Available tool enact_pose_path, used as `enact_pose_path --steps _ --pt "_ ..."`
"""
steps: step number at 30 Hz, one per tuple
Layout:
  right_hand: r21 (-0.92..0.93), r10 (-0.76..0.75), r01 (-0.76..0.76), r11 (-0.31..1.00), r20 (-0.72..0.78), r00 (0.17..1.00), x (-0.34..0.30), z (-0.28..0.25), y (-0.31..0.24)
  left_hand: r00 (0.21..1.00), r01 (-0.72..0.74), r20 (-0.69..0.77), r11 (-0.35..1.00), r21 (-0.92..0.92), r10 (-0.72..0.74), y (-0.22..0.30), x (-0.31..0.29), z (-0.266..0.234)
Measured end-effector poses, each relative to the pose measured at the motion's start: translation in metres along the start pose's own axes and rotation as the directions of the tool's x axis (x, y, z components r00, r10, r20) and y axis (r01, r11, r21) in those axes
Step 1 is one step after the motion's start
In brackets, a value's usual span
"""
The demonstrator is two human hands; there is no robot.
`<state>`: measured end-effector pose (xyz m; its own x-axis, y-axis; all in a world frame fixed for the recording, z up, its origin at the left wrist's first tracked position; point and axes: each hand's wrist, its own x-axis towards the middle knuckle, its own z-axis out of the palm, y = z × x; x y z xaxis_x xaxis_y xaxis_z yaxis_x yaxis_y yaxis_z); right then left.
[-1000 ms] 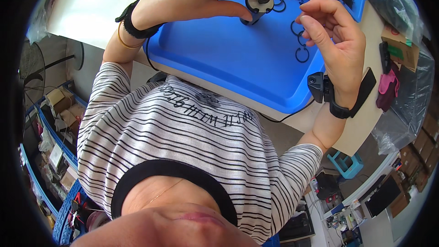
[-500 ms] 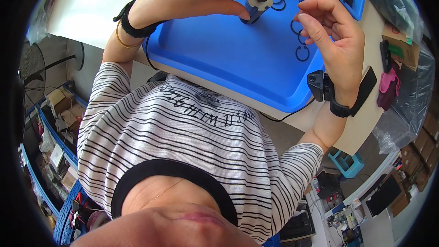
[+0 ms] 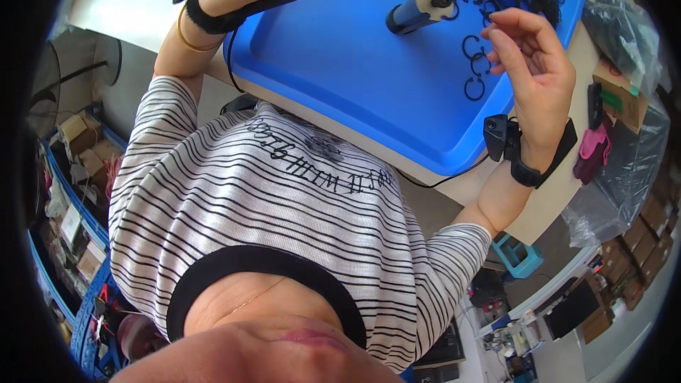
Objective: Assembling small black rings onto a cylindrical part at a workbench.
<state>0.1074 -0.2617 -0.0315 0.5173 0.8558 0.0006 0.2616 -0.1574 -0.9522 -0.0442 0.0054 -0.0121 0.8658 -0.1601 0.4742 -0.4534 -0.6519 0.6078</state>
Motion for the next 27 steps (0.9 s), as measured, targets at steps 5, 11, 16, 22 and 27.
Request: enact_pose_path --steps 5,11,16,22,27 --pt "-0.075 0.034 -0.034 0.997 -0.004 0.999 0.0 0.008 -0.006 0.997 0.08 -0.023 0.996 0.036 -0.079 -0.011 0.004 0.005" --pt "-0.558 0.244 -0.063 0.827 0.256 0.935 0.013 0.021 -0.002 0.988 0.047 0.135 0.98 0.194 -0.074 -0.035 0.004 0.016" --pt "-0.649 0.273 -0.028 0.76 0.28 0.921 0.009 0.03 -0.007 0.991 -0.097 0.111 0.969 0.229 0.073 -0.063 0.007 0.05" --pt "-0.664 0.228 0.01 0.748 0.271 0.935 0.004 0.031 -0.006 0.982 -0.009 0.185 0.97 0.245 -0.037 -0.07 0.011 0.063" --pt "-0.732 0.309 0.003 0.682 0.292 0.905 0.007 0.032 -0.001 0.979 -0.022 0.2 0.959 0.282 -0.036 -0.08 0.009 0.078"
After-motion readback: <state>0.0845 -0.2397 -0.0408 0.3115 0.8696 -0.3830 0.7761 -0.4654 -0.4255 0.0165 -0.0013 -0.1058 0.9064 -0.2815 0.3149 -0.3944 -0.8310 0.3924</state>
